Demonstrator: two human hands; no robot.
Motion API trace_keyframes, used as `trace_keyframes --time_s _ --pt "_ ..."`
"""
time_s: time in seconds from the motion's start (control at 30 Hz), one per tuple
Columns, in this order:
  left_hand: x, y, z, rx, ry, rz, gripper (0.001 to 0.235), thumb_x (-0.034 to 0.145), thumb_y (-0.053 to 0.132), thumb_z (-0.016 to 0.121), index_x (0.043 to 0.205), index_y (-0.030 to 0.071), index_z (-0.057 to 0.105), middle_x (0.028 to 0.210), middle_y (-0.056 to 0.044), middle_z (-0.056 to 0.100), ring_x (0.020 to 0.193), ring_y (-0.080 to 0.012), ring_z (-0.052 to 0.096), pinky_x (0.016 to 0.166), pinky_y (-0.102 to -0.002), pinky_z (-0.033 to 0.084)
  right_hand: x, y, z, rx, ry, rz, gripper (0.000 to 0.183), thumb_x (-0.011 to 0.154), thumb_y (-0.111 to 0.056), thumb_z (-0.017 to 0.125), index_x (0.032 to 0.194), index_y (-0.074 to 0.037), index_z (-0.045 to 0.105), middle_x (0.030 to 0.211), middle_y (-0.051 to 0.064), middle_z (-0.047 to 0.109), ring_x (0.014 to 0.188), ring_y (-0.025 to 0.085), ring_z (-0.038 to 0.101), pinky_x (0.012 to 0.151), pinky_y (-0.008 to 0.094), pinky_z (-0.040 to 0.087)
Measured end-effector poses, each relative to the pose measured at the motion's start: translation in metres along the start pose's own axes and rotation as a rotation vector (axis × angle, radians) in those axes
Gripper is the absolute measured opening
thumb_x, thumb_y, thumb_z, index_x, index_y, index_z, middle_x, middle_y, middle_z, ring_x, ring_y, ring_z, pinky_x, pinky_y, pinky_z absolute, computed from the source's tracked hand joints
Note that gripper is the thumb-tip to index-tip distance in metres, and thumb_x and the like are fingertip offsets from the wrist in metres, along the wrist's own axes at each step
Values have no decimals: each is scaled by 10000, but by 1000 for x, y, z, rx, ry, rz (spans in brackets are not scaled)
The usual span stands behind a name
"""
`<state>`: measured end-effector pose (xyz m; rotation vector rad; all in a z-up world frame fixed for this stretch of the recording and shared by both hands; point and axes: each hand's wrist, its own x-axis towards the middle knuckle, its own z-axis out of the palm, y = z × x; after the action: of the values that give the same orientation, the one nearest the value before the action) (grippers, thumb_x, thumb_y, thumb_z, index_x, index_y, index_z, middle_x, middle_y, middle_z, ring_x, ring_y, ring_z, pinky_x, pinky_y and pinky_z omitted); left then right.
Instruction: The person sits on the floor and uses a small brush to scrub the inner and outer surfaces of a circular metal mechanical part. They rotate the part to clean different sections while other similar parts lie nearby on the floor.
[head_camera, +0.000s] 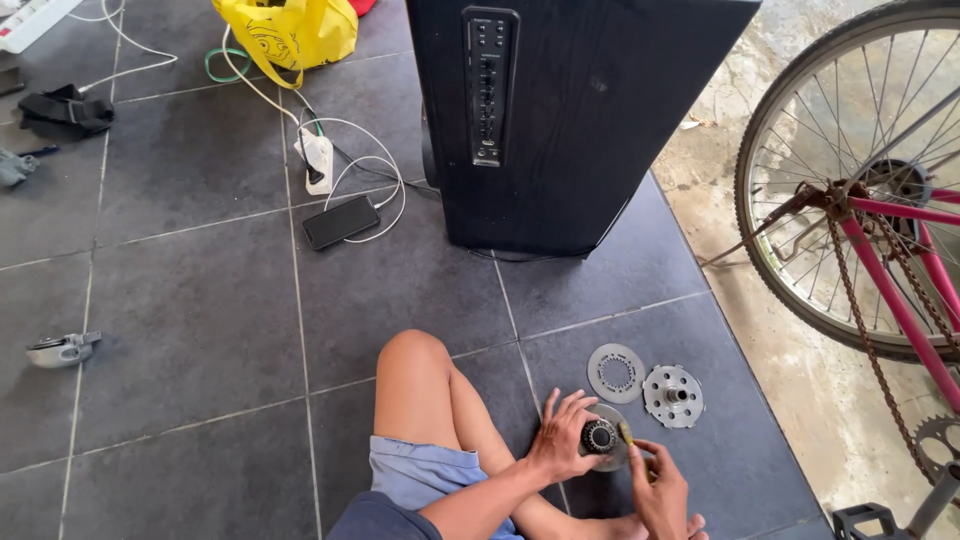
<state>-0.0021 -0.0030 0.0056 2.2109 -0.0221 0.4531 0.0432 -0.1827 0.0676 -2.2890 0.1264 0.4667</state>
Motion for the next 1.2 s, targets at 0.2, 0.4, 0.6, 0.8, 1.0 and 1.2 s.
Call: trace_keyframes --time_s 0.2,0.4,0.6,0.8,1.0,1.2 --pt "12 42 -24 -752 40 -626 467 736 346 841 1102 133 644 986 -17 727 900 -89 705 848 -229 556 4 -20 -8 571 -120 157 299 1108 -254 525 1057 17 641 626 74 345 513 130 267 468 294 205" --pt "4 37 -29 -1543 -229 -1073 229 1085 379 495 1245 258 605 1152 -98 751 935 -337 764 728 -395 613 -6 -43 -8 427 -108 70 314 1070 -249 585 956 12 718 611 65 411 547 138 330 511 300 245" --pt "-14 24 -18 -1830 -350 -987 665 983 596 684 1292 8 661 1207 -168 729 1061 -285 722 987 -512 586 -17 -60 -13 -3 -89 123 357 995 -298 556 823 -58 757 751 82 718 737 187 570 753 315 407" --pt "-20 15 -7 -1661 -227 -1091 494 1059 537 620 1270 98 699 1094 -187 763 899 -354 763 779 -482 622 -6 -32 2 -538 -77 165 609 958 -698 502 629 -185 529 596 22 566 667 202 614 643 326 415" --pt "-16 20 -11 -1637 -106 -1085 441 1028 475 690 1164 56 697 1032 -211 759 820 -393 758 713 -503 636 -11 -41 3 -592 -33 131 619 935 -716 498 605 -195 545 595 -5 614 678 173 641 657 308 461" --pt "-19 19 -9 -1661 -47 -1126 292 1004 233 779 1164 1 705 1016 -255 743 806 -408 747 684 -491 656 7 -15 15 -688 38 139 613 947 -761 483 627 -240 527 583 -28 538 651 152 640 616 278 439"
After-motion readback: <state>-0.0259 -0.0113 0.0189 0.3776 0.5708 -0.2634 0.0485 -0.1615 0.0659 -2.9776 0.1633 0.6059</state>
